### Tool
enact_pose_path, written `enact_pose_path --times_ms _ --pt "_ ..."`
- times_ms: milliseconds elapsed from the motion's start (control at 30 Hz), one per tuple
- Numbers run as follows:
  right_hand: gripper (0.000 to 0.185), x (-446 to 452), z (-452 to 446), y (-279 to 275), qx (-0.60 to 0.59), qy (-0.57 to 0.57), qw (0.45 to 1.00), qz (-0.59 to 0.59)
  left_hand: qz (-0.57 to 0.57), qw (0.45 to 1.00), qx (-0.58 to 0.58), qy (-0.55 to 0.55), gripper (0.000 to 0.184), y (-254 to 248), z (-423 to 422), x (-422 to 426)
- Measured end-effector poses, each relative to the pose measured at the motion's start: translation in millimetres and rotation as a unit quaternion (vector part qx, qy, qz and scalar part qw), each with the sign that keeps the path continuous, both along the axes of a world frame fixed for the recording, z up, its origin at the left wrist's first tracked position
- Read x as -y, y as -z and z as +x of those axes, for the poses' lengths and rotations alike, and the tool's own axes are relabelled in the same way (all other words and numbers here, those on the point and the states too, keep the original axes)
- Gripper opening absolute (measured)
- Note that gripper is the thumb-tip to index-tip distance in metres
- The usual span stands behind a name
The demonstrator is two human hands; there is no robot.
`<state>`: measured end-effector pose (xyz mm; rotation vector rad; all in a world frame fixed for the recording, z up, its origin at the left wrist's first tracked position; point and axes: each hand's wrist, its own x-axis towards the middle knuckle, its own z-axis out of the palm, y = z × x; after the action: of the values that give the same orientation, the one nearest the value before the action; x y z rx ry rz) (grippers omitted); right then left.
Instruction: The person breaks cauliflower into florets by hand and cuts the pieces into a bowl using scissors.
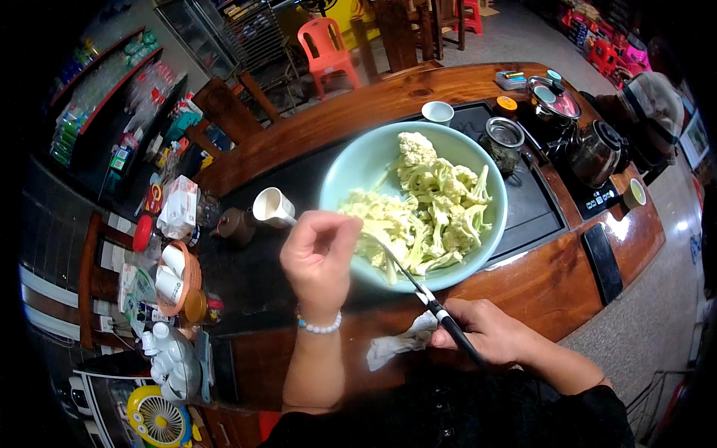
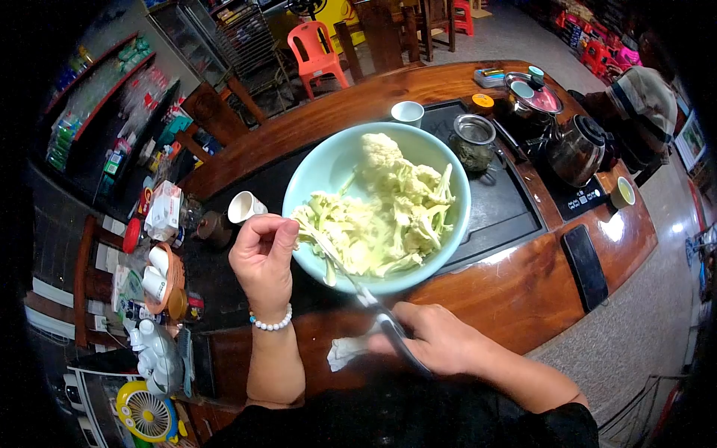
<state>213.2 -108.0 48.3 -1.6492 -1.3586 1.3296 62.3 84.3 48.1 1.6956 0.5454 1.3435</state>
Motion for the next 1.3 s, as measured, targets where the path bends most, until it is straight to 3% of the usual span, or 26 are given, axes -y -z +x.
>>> enact_pose_path --times_ms 200,500,633,1000,1300 --pt "0.058 -2.1 0.0 1.0 0.017 -0.004 1.0 0.01 0.026 1.0 -0.012 0.008 0.015 -2.5 -1.3 -2.4" --pt "0.06 -2.3 -2.5 3.8 0.004 0.018 1.0 0.012 -0.043 0.998 -0.032 0.032 0.017 -0.5 -3.0 -1.0" --pt "0.064 -5.1 2.0 4.1 -0.01 0.003 0.999 -0.036 -0.026 0.999 -0.041 0.023 0.015 -3.8 -1.9 2.1" --pt "0.062 -4.0 1.4 2.8 0.003 0.027 0.999 -0.023 0.071 0.994 -0.079 0.01 0.014 -6.6 -1.0 -0.9" --pt "0.061 -5.0 3.0 -1.6 0.032 0.017 0.999 -0.04 0.061 0.994 -0.09 0.018 0.014 -7.0 -0.9 -0.1"
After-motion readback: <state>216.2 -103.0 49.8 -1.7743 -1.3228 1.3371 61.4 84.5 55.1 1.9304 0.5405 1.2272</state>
